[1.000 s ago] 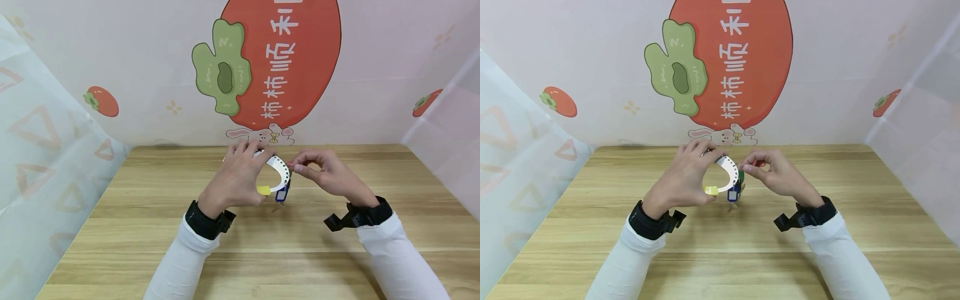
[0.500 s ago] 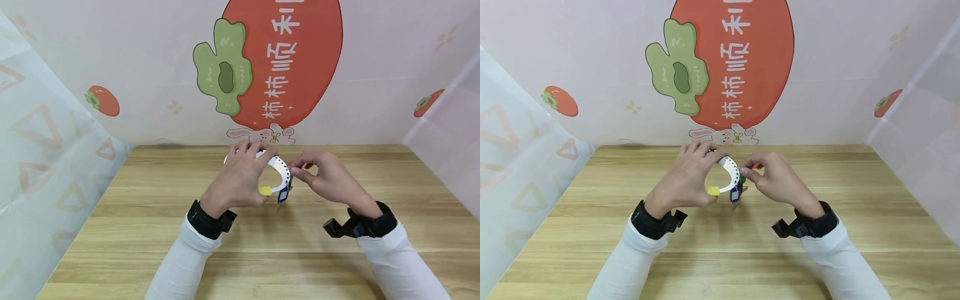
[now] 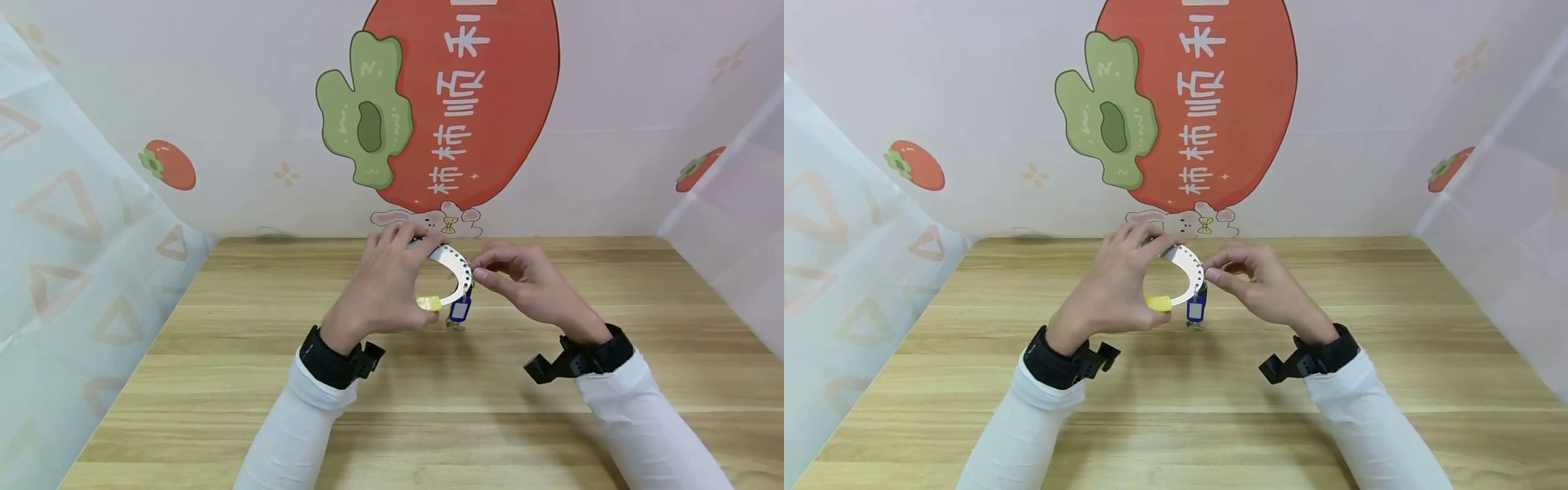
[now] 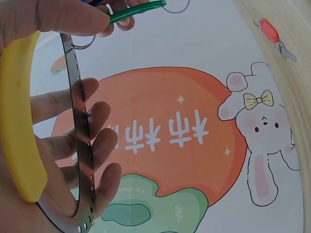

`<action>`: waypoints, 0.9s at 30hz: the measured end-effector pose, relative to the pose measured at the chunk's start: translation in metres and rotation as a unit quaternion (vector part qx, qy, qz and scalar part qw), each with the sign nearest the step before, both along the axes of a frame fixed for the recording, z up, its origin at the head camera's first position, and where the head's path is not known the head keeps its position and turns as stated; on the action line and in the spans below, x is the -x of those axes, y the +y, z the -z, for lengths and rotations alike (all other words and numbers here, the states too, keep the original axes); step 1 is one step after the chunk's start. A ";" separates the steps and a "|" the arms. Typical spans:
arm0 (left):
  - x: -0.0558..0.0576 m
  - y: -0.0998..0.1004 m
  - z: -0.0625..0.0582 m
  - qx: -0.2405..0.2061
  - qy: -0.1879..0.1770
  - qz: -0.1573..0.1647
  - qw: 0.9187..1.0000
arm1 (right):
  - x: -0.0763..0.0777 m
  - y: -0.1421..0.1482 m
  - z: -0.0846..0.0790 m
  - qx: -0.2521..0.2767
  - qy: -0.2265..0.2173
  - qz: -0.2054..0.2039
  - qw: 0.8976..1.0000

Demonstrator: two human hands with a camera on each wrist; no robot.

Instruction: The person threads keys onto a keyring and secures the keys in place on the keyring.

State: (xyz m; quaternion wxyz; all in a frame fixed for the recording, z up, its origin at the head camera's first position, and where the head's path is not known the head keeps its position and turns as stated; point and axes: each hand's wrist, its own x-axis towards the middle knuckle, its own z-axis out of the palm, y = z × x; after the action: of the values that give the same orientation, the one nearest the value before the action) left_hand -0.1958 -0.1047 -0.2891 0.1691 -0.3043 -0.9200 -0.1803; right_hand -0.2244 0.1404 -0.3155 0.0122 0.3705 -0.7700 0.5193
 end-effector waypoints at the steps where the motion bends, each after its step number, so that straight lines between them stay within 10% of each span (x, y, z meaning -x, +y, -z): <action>1: 0.000 0.000 0.000 -0.001 0.001 0.002 1.000 | 0.001 0.000 0.001 0.002 0.002 -0.001 1.000; 10: 0.000 0.001 0.001 0.013 0.011 0.015 1.000 | -0.002 0.001 -0.003 -0.017 0.000 0.017 1.000; 20: -0.001 0.008 0.002 0.072 0.021 0.010 0.997 | -0.016 0.002 -0.017 -0.103 -0.140 0.090 0.981; 27: -0.002 0.004 0.001 0.022 0.010 0.009 1.000 | -0.014 0.003 -0.015 -0.037 -0.142 0.057 0.988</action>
State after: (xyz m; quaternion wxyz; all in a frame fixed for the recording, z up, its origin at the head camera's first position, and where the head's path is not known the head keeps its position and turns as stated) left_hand -0.1942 -0.1010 -0.2903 0.1697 -0.3181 -0.9192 -0.1585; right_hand -0.2102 0.1435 -0.3001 -0.0816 0.2487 -0.8025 0.5362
